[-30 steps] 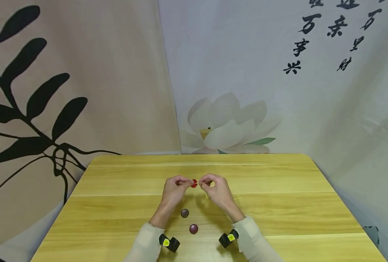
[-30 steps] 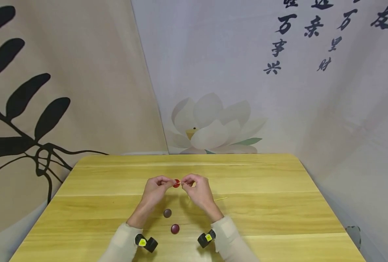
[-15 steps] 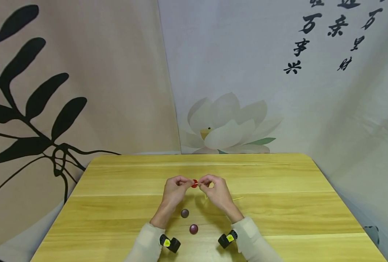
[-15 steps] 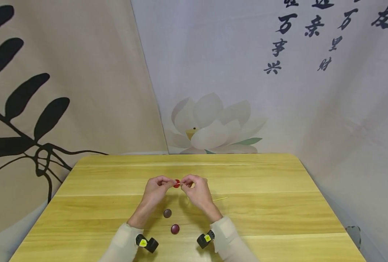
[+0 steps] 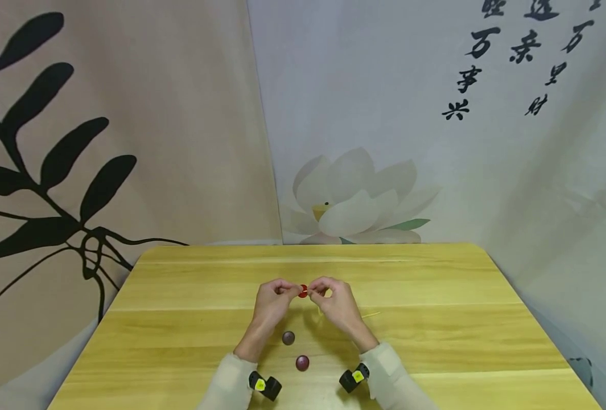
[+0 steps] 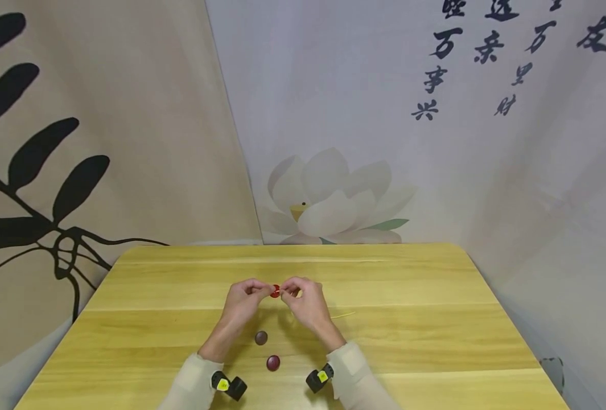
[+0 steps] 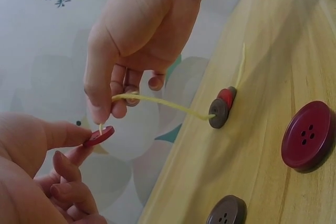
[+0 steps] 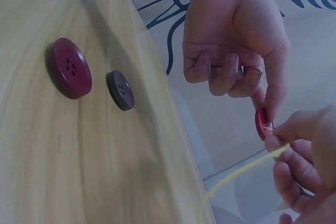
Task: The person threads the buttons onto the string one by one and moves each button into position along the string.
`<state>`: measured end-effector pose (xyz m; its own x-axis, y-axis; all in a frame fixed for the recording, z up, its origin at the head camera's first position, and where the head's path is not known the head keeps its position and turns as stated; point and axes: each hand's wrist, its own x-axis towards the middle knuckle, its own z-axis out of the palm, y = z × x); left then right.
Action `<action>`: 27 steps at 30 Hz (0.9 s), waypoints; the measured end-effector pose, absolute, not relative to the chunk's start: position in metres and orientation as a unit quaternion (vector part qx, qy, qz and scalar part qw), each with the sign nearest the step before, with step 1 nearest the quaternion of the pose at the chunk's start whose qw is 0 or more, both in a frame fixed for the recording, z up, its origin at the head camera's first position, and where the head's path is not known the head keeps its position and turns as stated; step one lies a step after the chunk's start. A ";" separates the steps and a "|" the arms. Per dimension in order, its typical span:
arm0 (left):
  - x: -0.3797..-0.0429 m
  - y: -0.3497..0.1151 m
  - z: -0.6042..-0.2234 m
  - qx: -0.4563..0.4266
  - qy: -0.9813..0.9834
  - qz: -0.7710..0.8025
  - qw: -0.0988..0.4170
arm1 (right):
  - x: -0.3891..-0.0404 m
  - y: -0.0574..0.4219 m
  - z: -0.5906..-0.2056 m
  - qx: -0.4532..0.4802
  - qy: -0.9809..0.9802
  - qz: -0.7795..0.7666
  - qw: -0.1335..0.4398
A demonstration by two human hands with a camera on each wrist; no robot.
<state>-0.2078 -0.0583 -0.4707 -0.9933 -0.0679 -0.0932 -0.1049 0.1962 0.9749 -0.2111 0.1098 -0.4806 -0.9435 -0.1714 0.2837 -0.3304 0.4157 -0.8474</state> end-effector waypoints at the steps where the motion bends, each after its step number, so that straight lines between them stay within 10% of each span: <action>1: -0.208 -0.058 -0.471 -0.056 0.773 0.632 0.015 | -0.211 0.110 -0.481 0.148 -0.838 0.519 0.076; 27: -0.209 -0.058 -0.474 -0.062 0.763 0.643 0.018 | -0.211 0.109 -0.488 0.165 -0.832 0.525 0.071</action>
